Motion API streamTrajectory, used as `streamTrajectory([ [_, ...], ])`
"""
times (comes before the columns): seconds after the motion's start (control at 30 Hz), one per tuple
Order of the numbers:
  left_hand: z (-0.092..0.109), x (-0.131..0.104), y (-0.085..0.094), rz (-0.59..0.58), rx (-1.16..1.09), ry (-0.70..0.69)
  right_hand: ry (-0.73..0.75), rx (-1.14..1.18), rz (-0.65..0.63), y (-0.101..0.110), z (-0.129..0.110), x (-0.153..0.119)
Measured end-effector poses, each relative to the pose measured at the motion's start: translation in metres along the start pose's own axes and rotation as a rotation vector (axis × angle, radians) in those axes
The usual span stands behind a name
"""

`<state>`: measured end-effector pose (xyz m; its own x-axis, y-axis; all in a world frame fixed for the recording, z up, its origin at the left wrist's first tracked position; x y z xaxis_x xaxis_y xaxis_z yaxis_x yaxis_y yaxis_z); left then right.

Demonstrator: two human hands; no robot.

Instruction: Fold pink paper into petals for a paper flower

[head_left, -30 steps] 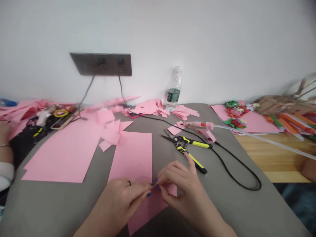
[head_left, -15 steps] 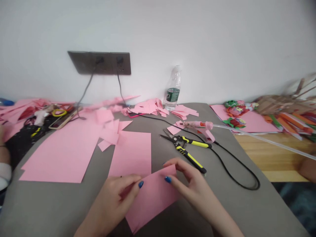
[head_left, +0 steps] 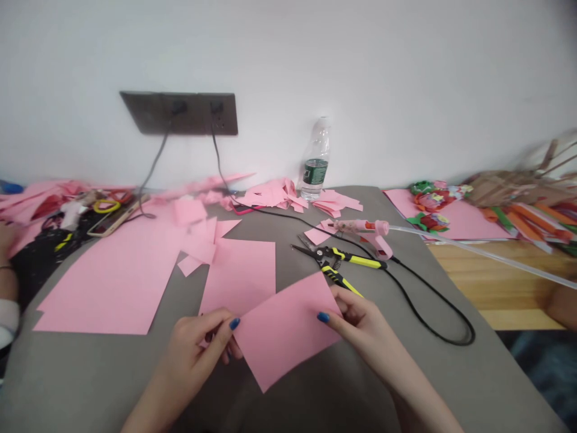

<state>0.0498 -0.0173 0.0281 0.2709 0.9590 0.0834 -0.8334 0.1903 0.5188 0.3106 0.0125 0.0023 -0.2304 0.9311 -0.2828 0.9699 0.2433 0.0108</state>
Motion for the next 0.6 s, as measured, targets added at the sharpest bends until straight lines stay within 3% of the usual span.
streamTrajectory([
  [0.07, -0.002, -0.003, 0.001, 0.03, -0.025, 0.016, 0.006, 0.051, 0.047, -0.001, 0.007, 0.002],
  [0.23, -0.02, -0.007, -0.004, -0.08, -0.296, 0.051, 0.02, 0.108, 0.134, 0.001, 0.02, 0.004],
  [0.37, -0.037, 0.006, -0.01, 0.103, -0.398, 0.237, -0.006, 0.126, 0.053, 0.002, 0.016, 0.002],
  [0.53, -0.033, 0.021, -0.018, -0.005, -0.532, 0.155, -0.033, 0.176, -0.11, 0.003, 0.012, -0.002],
  [0.6, -0.033, 0.025, -0.02, -0.001, -0.601, 0.191, -0.014, 0.218, -0.156, 0.004, 0.012, -0.003],
])
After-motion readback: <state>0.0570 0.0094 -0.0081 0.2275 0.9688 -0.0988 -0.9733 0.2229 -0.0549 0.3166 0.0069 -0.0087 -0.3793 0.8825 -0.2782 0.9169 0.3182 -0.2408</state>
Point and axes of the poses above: each hand's wrist, its own x-axis towards the middle knuckle, its own y-axis out of the back of the hand, z = x × y, the point moved 2 cm from there along x, towards the middle knuckle, and after that the axes turned 5 degrees about -y, right-handed, at the moved point
